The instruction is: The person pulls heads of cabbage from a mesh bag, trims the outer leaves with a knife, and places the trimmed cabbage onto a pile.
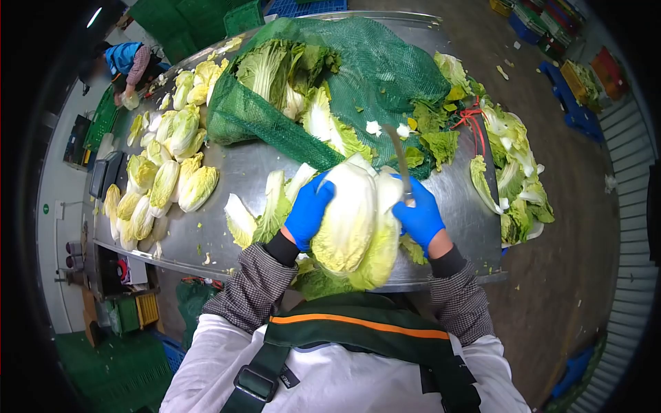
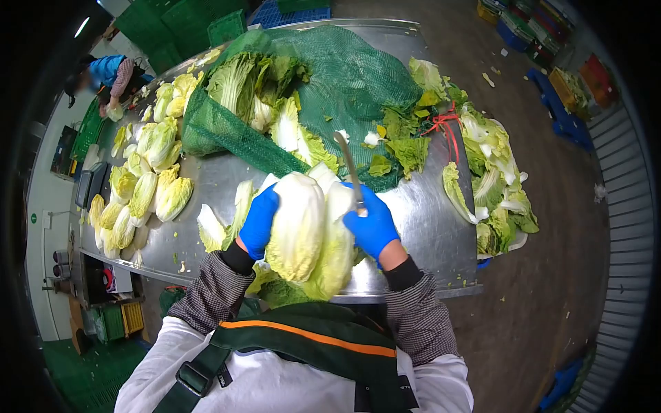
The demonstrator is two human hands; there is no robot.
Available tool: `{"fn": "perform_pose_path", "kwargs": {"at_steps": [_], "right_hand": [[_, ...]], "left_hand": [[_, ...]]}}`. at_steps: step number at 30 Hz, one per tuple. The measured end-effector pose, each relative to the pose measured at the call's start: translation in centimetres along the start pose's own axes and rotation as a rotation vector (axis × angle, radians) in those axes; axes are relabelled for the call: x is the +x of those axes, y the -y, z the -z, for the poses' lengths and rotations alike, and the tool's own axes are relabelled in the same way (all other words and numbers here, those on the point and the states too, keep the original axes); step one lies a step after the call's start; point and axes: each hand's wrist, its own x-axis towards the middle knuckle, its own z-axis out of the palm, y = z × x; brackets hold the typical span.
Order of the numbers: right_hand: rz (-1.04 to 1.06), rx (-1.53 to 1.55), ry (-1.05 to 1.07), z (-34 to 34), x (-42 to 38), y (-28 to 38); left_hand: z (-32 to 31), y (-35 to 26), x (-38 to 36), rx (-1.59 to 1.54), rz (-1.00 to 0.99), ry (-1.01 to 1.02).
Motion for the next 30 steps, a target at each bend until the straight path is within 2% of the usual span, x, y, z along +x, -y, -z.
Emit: {"fn": "perform_pose_path", "kwargs": {"at_steps": [3, 4, 5, 7, 8, 9, 10, 11, 13, 15, 16, 17, 19, 20, 22, 24, 25, 26, 27, 29, 30], "right_hand": [[-0.203, 0.084, 0.063, 2.3, 0.1, -0.4], [-0.249, -0.126, 0.085, 2.5, 0.6, -1.0], [-0.174, -0.276, 0.060, 2.5, 0.4, -1.1], [-0.016, -0.573, 0.005, 1.2, -0.5, 1.4], [0.126, -0.310, 0.035, 0.5, -0.6, 1.7], [0.155, -0.067, 0.094, -0.3, -0.7, 3.1], [0.099, 0.043, 0.147, -1.1, -0.9, 4.3], [0.046, 0.070, 0.157, -1.1, -0.9, 4.5], [-0.060, 0.123, 0.172, -1.2, -1.0, 4.8], [0.058, -0.048, 0.048, -1.7, -0.9, 3.0], [-0.005, -0.180, 0.067, -1.7, -1.0, 2.8], [0.016, -0.226, 0.054, -2.2, -1.3, 2.6], [0.075, -0.327, 0.034, -3.3, -1.5, 2.3], [0.188, -0.267, -0.040, -3.7, -1.2, 1.0], [0.127, -0.310, -0.068, -2.7, -0.8, 1.5], [0.039, -0.300, -0.076, -0.3, 0.4, 1.2], [-0.171, -0.157, 0.000, 0.9, 0.8, 1.7], [-0.079, -0.233, 0.007, 1.1, 0.9, 1.1], [0.016, -0.307, 0.010, 1.0, 1.1, 0.5], [0.095, -0.268, 0.109, -2.0, -0.1, 2.0], [-0.016, -0.474, 0.189, -3.3, -0.8, 3.9]], "left_hand": [[0.5, -0.7, 0.0, -0.737, 0.355, 0.081], [0.9, -0.4, 0.3, -0.764, 0.274, 0.278], [1.0, -0.1, 0.8, -0.804, 0.233, 0.356], [-1.7, -2.4, 0.7, -0.828, 0.270, 0.233], [-2.4, -2.1, 0.8, -0.812, 0.244, 0.224], [-2.9, -1.7, 0.8, -0.796, 0.223, 0.215], [-3.3, -1.5, 0.7, -0.782, 0.202, 0.207], [-3.3, -1.5, -0.3, -0.390, 0.060, 0.116], [-2.2, -2.5, 0.5, -0.633, 0.309, 0.198], [-0.7, -3.2, 0.2, -0.649, 0.362, 0.212], [-1.1, -3.0, -0.6, -0.491, 0.313, 0.116], [-1.0, -2.1, -1.1, -0.335, 0.228, 0.147], [-0.6, -1.6, -1.4, -0.464, 0.320, 0.148], [-0.2, -1.3, -1.5, -0.525, 0.376, 0.125], [0.4, -0.7, -2.1, -0.656, 0.492, 0.076], [0.5, -1.4, -2.7, -0.805, 0.518, 0.007], [0.6, -1.9, -2.9, -0.878, 0.528, -0.027], [1.1, -2.2, -3.0, -0.871, 0.533, 0.015], [1.4, -1.6, -2.7, -0.760, 0.426, 0.006], [1.4, 0.3, -2.1, -0.533, 0.225, -0.008], [0.7, 0.1, -1.9, -0.514, 0.172, -0.021]]}}
